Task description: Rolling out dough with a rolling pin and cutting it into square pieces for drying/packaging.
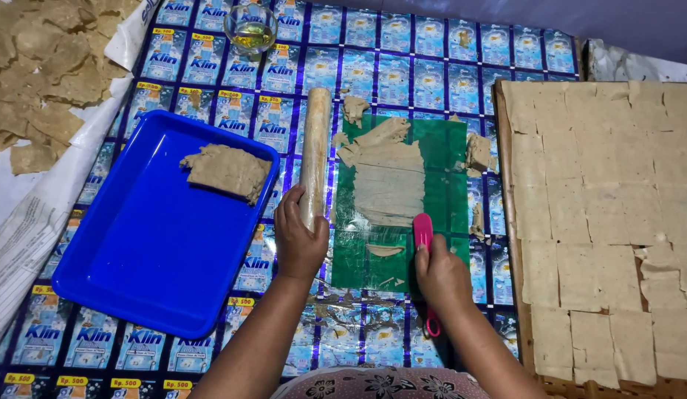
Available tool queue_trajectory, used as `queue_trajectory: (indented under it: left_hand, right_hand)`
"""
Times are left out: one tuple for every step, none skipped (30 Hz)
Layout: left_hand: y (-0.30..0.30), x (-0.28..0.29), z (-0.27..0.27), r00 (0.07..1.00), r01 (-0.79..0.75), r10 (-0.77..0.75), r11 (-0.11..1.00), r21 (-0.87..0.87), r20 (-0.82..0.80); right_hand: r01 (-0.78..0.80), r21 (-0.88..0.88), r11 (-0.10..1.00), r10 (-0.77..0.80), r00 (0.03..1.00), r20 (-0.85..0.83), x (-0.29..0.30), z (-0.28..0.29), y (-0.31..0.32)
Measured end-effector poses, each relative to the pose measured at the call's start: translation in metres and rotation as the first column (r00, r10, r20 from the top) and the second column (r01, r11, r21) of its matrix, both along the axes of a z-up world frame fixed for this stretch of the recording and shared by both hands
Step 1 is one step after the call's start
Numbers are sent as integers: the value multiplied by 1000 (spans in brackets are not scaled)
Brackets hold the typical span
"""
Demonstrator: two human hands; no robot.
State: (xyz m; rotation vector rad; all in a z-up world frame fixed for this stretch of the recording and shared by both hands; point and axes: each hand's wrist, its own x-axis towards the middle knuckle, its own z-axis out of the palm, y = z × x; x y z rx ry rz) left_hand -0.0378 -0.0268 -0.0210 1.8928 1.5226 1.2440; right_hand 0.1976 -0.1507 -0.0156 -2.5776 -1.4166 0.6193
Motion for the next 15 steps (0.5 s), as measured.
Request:
queue_trajectory:
  left_hand:
    - [0, 0, 0, 1000, 0, 0, 1000, -1, 0]
    - [0, 0, 0, 1000, 1, -1, 1000, 2, -2]
    - [0, 0, 0, 1000, 3, -3, 1000, 6, -4]
    - [0, 0, -1, 1000, 4, -4, 1000, 5, -4]
    - [0, 0, -1, 1000, 1, -1, 1000, 8, -4]
    - [0, 0, -1, 1000, -1, 1, 1000, 12, -4]
    - [0, 0, 0, 1000, 0, 0, 1000, 13, -3]
    - [0, 0, 1, 1000, 0, 0, 1000, 12, 0]
    - [0, 0, 1, 1000, 0, 0, 1000, 12, 3]
    - [0, 0, 0, 1000, 0, 0, 1000, 12, 4]
    - [0, 0, 0, 1000, 1, -1, 1000, 11, 6]
    - [0, 0, -1, 1000, 2, -2, 1000, 10, 9]
    - [1, 0, -2, 1000, 2, -3, 1000, 11, 9]
    - [1, 0, -2, 1000, 0, 0, 1000, 13, 9]
    - [1, 0, -3, 1000, -3, 3, 1000, 15, 8]
  right_hand:
    - [0, -1, 1000, 0, 1000, 0, -5, 1, 0]
    - [-3, -8, 1000, 3, 1000, -11, -10, 2, 0]
    - [-5, -15, 1000, 5, 1000, -22, -14, 2, -1]
    - [-4, -16, 1000, 4, 1000, -23, -15, -2, -1]
    - [-11, -20, 1000, 11, 1000, -7, -14, -7, 0]
    - [-18, -25, 1000, 18, 1000, 8, -14, -11, 0]
    - [-17, -25, 1000, 17, 1000, 8, -16, -11, 0]
    - [-13, -28, 1000, 13, 1000, 9, -17, -11, 1]
    - [-9, -31, 999, 10, 1000, 9, -19, -11, 1]
    - [-9, -31, 999, 9, 1000, 10, -21, -10, 3]
    - [-10, -33, 999, 11, 1000, 21, -23, -9, 5]
    - [-11, -36, 999, 12, 999, 33, -25, -8, 7]
    - [-10, -36, 999, 11, 999, 33, -24, -11, 9]
    - [-9, -23, 1000, 10, 999, 46, -24, -13, 11]
    - [-8, -11, 1000, 9, 998, 58, -24, -16, 13]
